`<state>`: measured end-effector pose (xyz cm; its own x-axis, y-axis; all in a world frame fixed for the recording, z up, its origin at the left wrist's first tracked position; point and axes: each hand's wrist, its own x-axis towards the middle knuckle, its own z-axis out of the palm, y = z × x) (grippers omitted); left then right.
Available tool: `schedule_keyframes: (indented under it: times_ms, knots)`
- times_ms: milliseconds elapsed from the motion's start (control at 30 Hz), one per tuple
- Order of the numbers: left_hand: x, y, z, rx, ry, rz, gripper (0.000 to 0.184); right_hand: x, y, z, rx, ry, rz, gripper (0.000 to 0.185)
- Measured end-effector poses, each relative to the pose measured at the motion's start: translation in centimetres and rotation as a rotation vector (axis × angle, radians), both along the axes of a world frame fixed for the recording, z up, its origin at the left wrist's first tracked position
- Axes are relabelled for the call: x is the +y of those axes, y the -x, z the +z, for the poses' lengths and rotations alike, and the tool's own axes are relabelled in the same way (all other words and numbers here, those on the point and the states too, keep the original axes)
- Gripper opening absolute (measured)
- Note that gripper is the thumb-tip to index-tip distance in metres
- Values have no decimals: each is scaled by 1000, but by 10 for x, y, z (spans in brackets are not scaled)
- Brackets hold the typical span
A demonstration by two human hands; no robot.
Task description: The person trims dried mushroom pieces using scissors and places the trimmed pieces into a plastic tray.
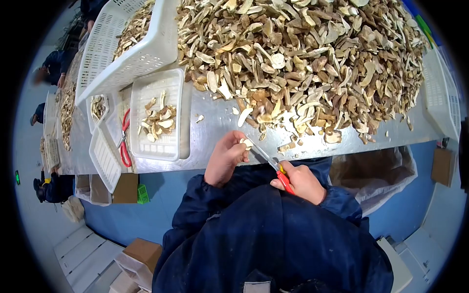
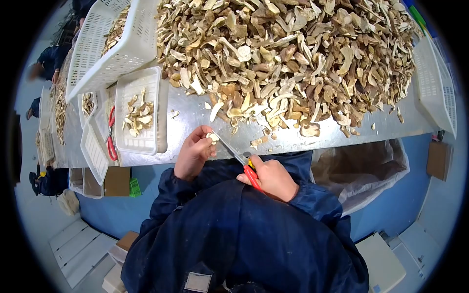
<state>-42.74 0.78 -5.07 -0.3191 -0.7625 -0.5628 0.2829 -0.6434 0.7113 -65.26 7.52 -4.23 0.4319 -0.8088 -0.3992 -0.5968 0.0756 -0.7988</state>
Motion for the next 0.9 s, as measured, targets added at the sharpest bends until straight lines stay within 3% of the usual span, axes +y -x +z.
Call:
schedule_keyframes:
  times_ms: [167, 267, 300, 367, 400, 433, 533, 567, 667, 700, 900]
  knots:
    - [-20, -14, -7, 247, -16, 124, 18, 1, 9, 2, -73, 38, -66, 56]
    - [-41, -9, -18, -51, 145, 9, 14, 7, 18, 7, -76, 39, -162, 56]
    - [-46, 3, -13, -440, 389, -169, 10, 9, 22, 10, -76, 23, -196, 55]
    - [-47, 30, -12, -827, 800, -222, 11, 13, 27, 11, -100, 4, -272, 54]
    - [-48, 40, -13, -1019, 1009, -243, 11, 15, 30, 11, -88, -2, -286, 54]
    - [-49, 44, -25, -1016, 1111, -180, 11, 16, 32, 12, -77, -8, -301, 54]
    - [-58, 40, -30, -979, 1049, -145, 11, 18, 35, 10, -58, 29, -326, 53]
    - [-60, 32, -27, -873, 880, -172, 13, 19, 35, 9, -55, 48, -333, 53]
    - [-53, 27, -19, -971, 927, -187, 14, 14, 33, 10, -80, 53, -317, 52]
    - [-48, 29, -17, -1029, 830, -269, 16, 12, 32, 10, -84, 55, -308, 51]
    - [-41, 42, -36, -1195, 1030, -318, 20, 6, 29, 12, -90, 55, -277, 51]
